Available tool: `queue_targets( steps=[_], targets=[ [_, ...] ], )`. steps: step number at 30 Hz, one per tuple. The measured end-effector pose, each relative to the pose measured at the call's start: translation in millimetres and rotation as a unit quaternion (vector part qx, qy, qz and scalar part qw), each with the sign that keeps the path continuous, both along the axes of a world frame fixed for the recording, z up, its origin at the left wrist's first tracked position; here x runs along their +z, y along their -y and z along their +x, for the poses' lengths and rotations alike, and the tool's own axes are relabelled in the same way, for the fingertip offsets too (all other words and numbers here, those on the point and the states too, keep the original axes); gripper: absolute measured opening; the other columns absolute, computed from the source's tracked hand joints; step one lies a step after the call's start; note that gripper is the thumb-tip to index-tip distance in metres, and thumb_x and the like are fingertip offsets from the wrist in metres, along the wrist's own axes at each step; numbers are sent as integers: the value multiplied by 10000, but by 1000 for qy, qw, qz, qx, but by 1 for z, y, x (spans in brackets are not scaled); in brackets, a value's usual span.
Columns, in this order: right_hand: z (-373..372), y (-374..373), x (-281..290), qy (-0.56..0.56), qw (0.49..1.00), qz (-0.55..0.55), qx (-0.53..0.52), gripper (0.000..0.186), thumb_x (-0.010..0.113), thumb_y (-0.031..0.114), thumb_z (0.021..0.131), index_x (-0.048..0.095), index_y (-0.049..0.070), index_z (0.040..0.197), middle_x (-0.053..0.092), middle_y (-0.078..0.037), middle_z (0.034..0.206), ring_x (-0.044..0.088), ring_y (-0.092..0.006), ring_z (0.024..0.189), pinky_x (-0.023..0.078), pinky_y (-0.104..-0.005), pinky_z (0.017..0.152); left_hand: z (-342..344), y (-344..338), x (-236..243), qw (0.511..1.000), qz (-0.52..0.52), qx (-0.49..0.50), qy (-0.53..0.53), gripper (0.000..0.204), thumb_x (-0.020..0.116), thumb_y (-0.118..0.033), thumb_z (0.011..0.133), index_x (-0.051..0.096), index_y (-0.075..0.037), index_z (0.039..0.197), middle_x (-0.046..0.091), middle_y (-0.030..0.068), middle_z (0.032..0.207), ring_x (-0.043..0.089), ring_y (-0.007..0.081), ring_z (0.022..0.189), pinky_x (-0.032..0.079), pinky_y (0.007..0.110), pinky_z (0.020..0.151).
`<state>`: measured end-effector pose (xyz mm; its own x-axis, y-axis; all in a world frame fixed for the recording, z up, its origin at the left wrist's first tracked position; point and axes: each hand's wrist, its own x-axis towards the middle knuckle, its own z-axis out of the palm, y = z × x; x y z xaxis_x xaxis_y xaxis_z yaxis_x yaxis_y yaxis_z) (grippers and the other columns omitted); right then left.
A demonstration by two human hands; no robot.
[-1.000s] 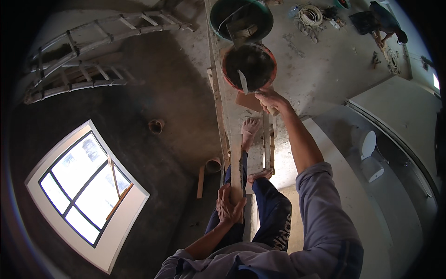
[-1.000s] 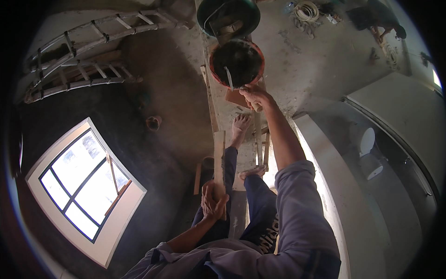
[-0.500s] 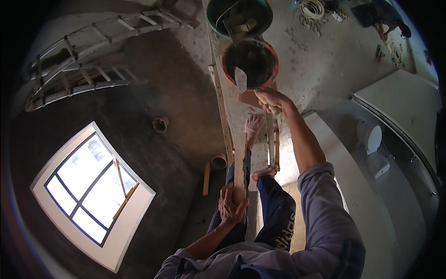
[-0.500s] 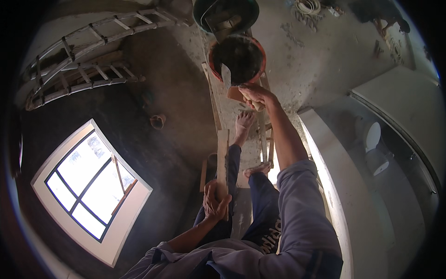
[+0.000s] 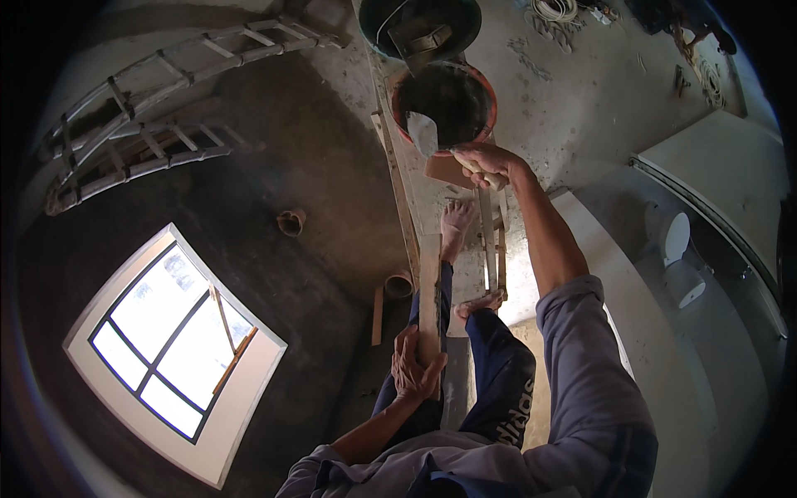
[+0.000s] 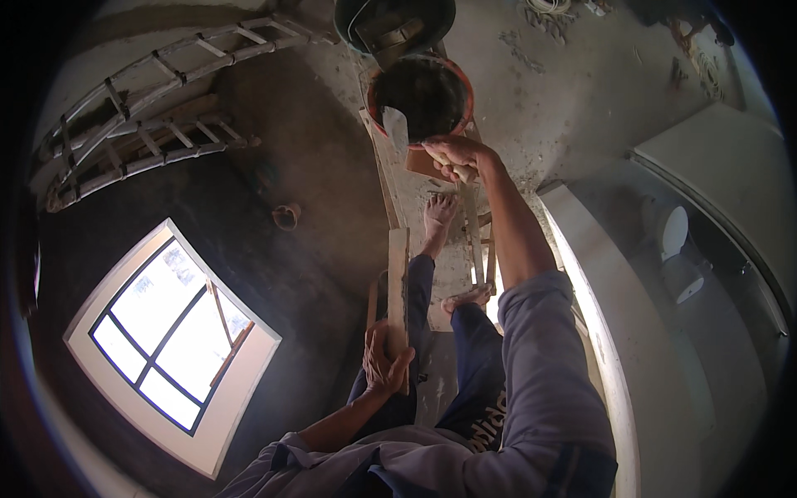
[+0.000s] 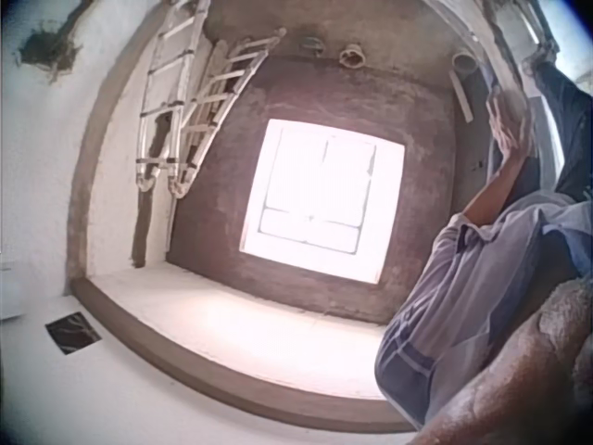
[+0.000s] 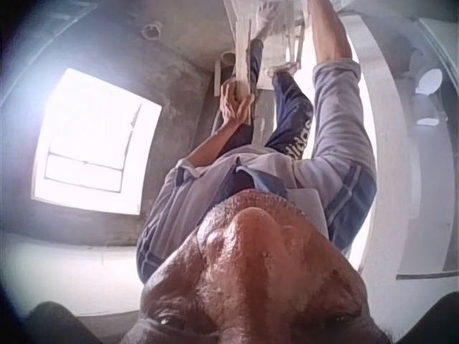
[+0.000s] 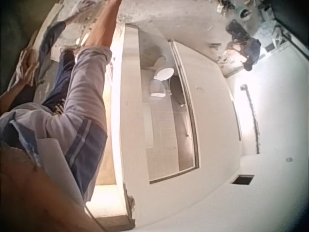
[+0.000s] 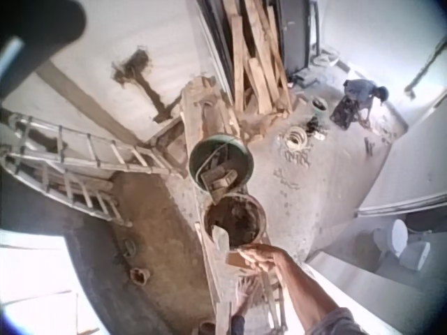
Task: The person applies mortar to a wall corner using a trowel and a wooden board. They scoop mortar from a bucket onto the board and smooth it against the wall edge to plaster the corner.
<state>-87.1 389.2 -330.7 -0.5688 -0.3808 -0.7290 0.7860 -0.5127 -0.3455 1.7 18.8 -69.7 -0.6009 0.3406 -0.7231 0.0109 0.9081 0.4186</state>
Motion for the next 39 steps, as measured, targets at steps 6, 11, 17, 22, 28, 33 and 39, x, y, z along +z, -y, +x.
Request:
queue_targets(
  steps=[6,11,17,22,28,33,39],
  targets=[
    [9,17,-31,46,960,-210,-177,312,478,397,1010,480,118,1150,506,-8,754,438,-41,489,425,-197,406,0,-4,-3,1000,-3,-16,1,783,721,-431,715,452,-34,1334,490,178,1292,541,378,1138,425,475,947],
    [37,29,-36,-30,938,-255,-234,507,499,477,992,406,129,1349,475,-22,782,441,-43,502,418,-199,401,-4,-5,-2,1000,1,-19,-12,778,716,-433,718,453,-34,1332,493,178,1287,551,372,1118,427,472,928],
    [22,23,-33,-3,986,117,-117,345,482,419,1000,470,111,1156,496,-16,676,503,-105,475,447,-281,399,-4,-9,1,999,13,-30,-16,688,714,-387,730,489,-38,1279,519,205,1226,551,391,1100,448,466,913],
    [-1,21,-30,-3,968,251,2,291,438,367,1014,492,92,1089,518,-38,644,545,-139,498,463,-331,412,-4,-7,-2,1000,12,-26,-5,735,716,-413,720,475,-31,1299,507,185,1257,557,372,1103,434,467,917],
    [9,13,-20,51,993,66,-82,290,444,420,1011,474,142,1085,482,6,664,486,-80,466,425,-267,383,-4,-4,-2,1000,11,-29,-3,746,718,-424,714,473,-38,1303,501,176,1279,551,368,1121,424,473,924],
    [5,31,-11,24,991,37,-125,310,495,455,984,476,166,1095,493,10,713,476,-65,472,418,-251,387,-5,-6,-1,1000,3,-16,-1,722,719,-406,716,486,-38,1292,513,185,1261,552,375,1118,433,468,921],
    [3,53,-20,52,980,26,-193,326,539,444,965,474,181,1147,498,14,728,461,-66,467,422,-256,388,-7,-14,-1,1000,10,-22,-14,677,716,-378,720,509,-36,1266,531,202,1215,555,386,1104,448,458,915]
  ],
)
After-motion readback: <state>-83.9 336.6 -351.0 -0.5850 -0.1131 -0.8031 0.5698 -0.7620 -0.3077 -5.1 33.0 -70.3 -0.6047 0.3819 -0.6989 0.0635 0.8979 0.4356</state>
